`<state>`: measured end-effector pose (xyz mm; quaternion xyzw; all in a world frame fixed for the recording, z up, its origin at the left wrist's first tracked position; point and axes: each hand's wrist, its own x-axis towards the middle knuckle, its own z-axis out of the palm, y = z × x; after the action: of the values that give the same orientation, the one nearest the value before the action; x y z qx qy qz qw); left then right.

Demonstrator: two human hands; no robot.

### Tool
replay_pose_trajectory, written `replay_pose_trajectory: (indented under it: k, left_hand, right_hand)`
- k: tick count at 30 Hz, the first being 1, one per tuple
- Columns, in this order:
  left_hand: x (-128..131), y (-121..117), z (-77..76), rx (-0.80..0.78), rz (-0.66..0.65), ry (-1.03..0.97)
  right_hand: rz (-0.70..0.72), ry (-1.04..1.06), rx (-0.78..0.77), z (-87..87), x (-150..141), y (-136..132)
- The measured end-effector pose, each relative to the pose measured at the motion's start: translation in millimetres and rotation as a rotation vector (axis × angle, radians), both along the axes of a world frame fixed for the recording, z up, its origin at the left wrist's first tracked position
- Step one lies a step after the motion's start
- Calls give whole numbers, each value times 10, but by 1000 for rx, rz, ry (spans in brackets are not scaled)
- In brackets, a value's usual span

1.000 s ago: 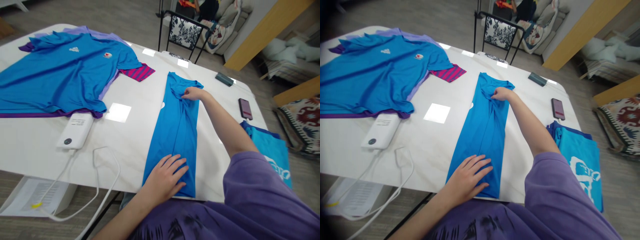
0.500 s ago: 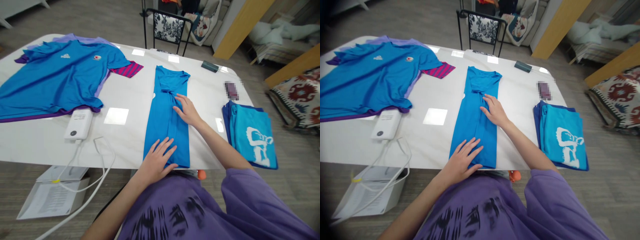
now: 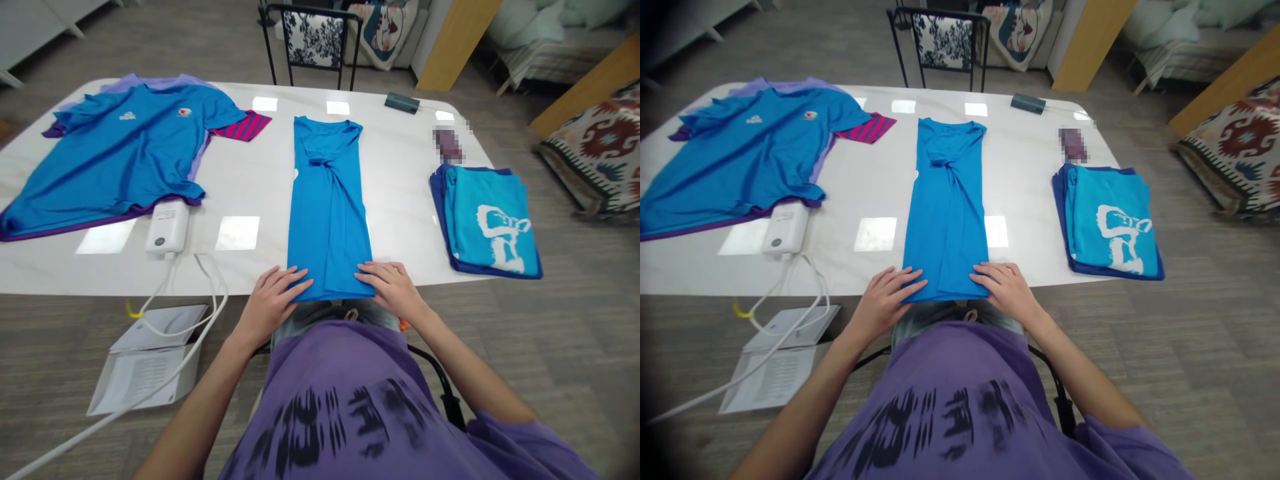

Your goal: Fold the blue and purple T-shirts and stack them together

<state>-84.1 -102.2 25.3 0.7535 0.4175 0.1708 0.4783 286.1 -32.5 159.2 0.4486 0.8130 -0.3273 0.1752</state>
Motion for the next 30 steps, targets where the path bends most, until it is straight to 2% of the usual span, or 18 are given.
replay_pose_trajectory:
  k: [3,6,9,12,15,17,19,21,22,24,27,30]
  left_hand:
    - [9,-68,70,-18,37,-56]
    - [12,-133,175,-80,89,-125]
    - [-7,-167,397,-180,107,-215]
    - [-78,-106,735,-313,75,-380]
    - [-160,128,1041,-415,50,-537]
    - [-171,404,1137,-434,106,-554]
    - [-128,781,1103,-423,236,-509]
    - [-42,1256,926,-389,406,-440]
    - [11,1525,782,-363,487,-405]
    - [130,2098,390,-313,601,-344]
    - [331,2928,-395,-273,629,-304]
    - [571,3487,-1190,-295,603,-189]
  right_hand:
    - [-30,-1,30,72,49,-115]
    - [-73,48,-15,222,105,-156]
    - [-130,130,-180,467,131,-135]
    - [-181,216,-456,797,74,-19]
    - [-209,277,-654,1080,-49,255]
    - [-233,292,-639,1157,-129,548]
    - [-279,279,-521,1109,-190,938]
    - [-342,229,-377,925,-231,1420]
    - [-377,196,-311,779,-243,1687]
    - [-452,124,-216,379,-248,2241]
    - [-536,35,-155,-453,-206,2996]
    - [-523,-53,-87,-1357,-137,3465]
